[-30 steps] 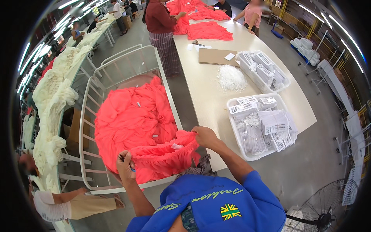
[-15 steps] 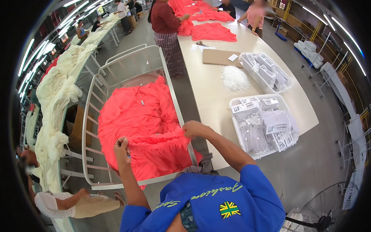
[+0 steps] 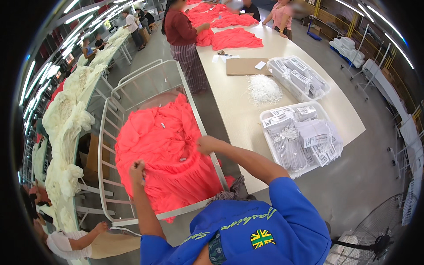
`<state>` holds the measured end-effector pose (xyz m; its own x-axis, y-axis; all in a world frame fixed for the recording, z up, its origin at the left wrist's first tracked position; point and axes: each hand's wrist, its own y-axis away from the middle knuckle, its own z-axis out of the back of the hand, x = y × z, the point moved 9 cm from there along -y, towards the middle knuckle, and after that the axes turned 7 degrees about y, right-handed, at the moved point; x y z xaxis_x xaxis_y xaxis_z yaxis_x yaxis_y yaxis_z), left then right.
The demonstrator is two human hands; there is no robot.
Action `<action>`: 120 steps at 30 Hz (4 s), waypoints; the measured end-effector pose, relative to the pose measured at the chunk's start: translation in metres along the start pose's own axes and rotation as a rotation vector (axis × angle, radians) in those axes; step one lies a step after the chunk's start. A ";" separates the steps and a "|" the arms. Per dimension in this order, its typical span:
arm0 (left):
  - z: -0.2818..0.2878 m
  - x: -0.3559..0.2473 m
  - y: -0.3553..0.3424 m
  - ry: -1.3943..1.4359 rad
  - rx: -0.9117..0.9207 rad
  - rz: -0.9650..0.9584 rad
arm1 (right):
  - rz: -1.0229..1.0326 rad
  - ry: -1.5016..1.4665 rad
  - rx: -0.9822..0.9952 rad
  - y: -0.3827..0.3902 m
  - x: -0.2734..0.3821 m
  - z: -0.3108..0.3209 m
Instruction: The person uses small scissors to trim loose threads from white and pink garments in a factory setting. They handle each item individually, snipping excess fabric and placing the finished pieces into a metal cart.
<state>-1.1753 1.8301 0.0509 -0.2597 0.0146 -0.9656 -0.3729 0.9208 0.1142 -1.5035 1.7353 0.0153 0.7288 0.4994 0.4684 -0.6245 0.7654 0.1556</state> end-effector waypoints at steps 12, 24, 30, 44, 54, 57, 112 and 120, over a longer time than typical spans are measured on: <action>0.016 -0.218 0.031 -0.063 -0.407 -0.799 | 0.254 -0.599 -0.811 0.023 0.115 0.177; -0.007 0.193 0.117 -0.158 0.020 0.366 | 0.168 -0.518 -0.127 0.117 0.040 -0.079; -0.081 0.154 0.105 0.094 0.050 0.239 | -0.008 -0.495 -0.342 0.165 0.013 -0.076; -0.238 0.139 0.157 -0.080 0.489 0.284 | -0.432 -0.516 -0.548 0.312 -0.077 -0.089; -0.321 0.220 0.214 -0.292 0.791 0.476 | -0.682 -0.639 -0.600 0.413 -0.127 -0.131; -0.322 0.243 0.219 -0.276 0.775 0.504 | -0.855 -0.952 -0.771 0.456 -0.166 -0.165; -0.412 0.226 0.231 -1.356 0.624 -0.615 | -0.904 -0.886 -1.885 0.523 -0.396 -0.140; -0.421 0.229 0.237 -1.419 0.615 -0.695 | -1.159 -0.538 -1.231 0.542 -0.417 -0.142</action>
<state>-1.6986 1.8876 -0.0450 0.8638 -0.4296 -0.2634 0.3995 0.9024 -0.1617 -2.1064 1.9994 -0.2188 0.2800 -0.4493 0.8484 0.8316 0.5550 0.0195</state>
